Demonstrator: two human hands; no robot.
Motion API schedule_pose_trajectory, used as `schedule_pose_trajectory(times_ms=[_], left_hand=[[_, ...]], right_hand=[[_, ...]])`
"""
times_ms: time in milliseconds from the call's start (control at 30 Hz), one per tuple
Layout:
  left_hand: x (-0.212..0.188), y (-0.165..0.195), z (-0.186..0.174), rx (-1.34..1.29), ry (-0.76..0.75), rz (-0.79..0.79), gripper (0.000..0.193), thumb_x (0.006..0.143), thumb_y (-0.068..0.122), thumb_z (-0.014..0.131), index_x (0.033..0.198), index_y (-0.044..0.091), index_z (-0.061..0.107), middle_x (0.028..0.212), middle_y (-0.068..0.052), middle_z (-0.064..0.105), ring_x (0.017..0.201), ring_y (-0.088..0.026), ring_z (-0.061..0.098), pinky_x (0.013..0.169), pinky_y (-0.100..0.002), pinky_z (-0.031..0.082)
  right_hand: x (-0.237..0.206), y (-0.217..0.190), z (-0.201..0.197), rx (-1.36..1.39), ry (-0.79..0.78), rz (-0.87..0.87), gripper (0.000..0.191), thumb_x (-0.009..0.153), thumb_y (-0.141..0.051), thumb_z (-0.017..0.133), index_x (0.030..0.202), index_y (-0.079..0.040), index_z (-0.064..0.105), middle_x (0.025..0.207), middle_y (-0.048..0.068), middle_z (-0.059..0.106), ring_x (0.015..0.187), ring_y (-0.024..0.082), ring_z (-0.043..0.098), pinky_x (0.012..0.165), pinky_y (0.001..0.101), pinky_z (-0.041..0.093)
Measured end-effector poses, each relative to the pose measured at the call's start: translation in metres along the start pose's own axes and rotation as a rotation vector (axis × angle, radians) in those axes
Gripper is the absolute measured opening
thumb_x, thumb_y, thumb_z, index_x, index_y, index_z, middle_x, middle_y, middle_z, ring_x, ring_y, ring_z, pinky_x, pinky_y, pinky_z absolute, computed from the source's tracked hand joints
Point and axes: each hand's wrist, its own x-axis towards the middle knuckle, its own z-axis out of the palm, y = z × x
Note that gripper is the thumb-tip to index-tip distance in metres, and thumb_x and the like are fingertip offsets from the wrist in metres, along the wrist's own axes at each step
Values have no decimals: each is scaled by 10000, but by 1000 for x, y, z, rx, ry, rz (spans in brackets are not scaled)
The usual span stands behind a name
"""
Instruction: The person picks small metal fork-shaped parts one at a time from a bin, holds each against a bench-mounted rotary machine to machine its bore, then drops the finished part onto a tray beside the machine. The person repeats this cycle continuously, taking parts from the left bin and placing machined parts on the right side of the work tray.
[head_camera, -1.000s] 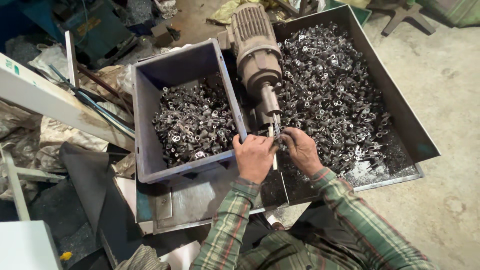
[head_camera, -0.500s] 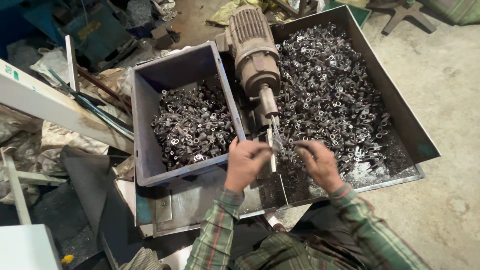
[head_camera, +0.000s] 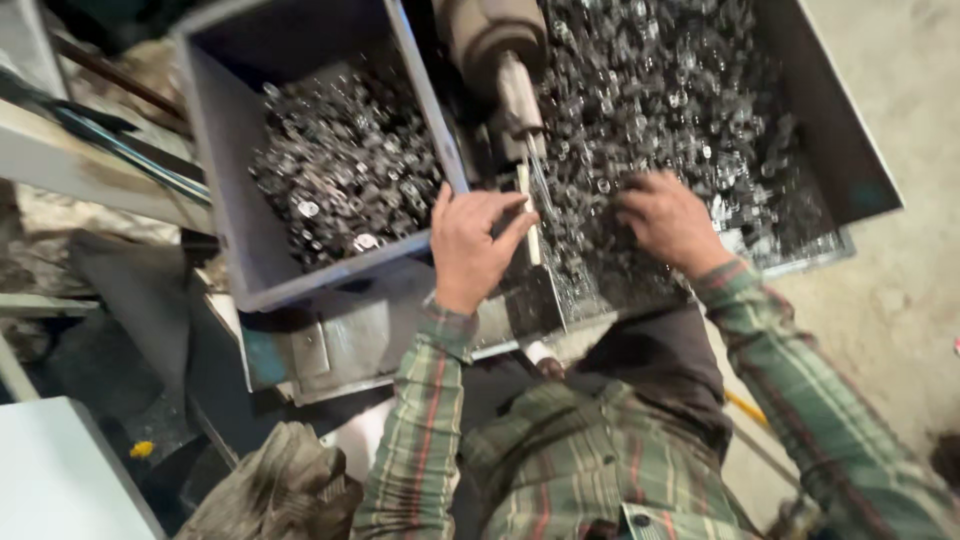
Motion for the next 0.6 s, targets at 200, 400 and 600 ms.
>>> schedule_pose_trajectory(times_ms=[200, 400, 600], left_hand=[[-2, -8, 22, 152, -63, 99, 336, 867, 473, 822, 1035, 186, 780, 1031, 26, 745, 1076, -218, 645, 1200, -583, 256], [2, -5, 30, 211, -119, 138, 501, 780, 626, 826, 1019, 187, 784, 1021, 32, 738, 1077, -208, 632, 1179, -648, 215], [4, -9, 27, 194, -184, 156, 488, 757, 614, 832, 1002, 194, 794, 993, 35, 735, 1070, -212, 627, 1171, -671, 194]], right_hand=[[-15, 14, 13, 734, 185, 315, 192, 1070, -122, 673, 1233, -36, 730, 1141, 94, 705, 1014, 180, 651, 874, 308, 536], [-23, -9, 22, 1687, 136, 596, 190, 1062, -166, 636, 1138, 2, 680, 964, 59, 726, 795, 152, 698, 738, 326, 599], [-16, -43, 25, 1723, 77, 632, 242, 1066, -230, 679, 1089, 10, 655, 942, 85, 721, 768, 145, 695, 708, 313, 597]])
